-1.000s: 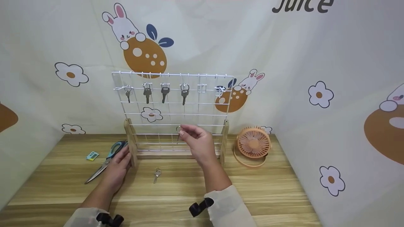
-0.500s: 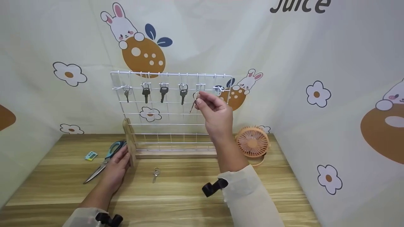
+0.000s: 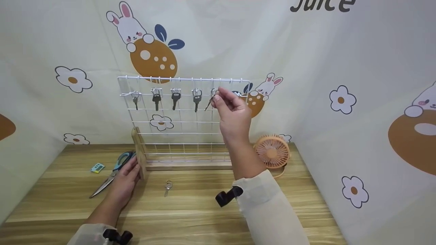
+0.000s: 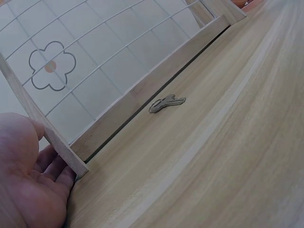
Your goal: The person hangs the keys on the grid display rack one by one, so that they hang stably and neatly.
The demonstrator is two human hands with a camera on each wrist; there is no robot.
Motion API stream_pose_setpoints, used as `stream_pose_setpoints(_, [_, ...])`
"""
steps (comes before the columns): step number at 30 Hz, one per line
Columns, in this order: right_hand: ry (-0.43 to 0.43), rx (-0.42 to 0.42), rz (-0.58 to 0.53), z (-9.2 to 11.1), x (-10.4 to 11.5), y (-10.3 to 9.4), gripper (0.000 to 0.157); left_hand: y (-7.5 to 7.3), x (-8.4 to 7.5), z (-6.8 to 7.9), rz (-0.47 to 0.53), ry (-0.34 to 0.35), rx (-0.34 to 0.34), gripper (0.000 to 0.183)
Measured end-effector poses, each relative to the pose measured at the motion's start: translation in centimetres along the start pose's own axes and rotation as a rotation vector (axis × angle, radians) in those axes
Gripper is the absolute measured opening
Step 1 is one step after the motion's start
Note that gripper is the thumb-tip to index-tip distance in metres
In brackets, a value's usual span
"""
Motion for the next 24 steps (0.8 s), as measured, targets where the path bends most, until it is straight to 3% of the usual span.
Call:
stream_pose_setpoints(12, [-0.015,-0.015,-0.043,-0.2,-1.3,0.0,0.033,-0.1,-0.1,0.1,-0.016,0.022,-0.01,0.055])
stream_pose_setpoints(24, [0.062,-0.016,-0.049,2.4,-5.4,-0.2,0.027,-0.2,0.1,-0.1,-0.014,-0.006,-0.005,0.054])
Point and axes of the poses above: each hand's wrist, its own z-axis away from the middle knuckle, its own y-axis out of the palm, x = y × z, the point moved 5 cm from there along -z, towards the middle knuckle, and after that the axes turned 13 degrees about x, right-handed, at the moved point
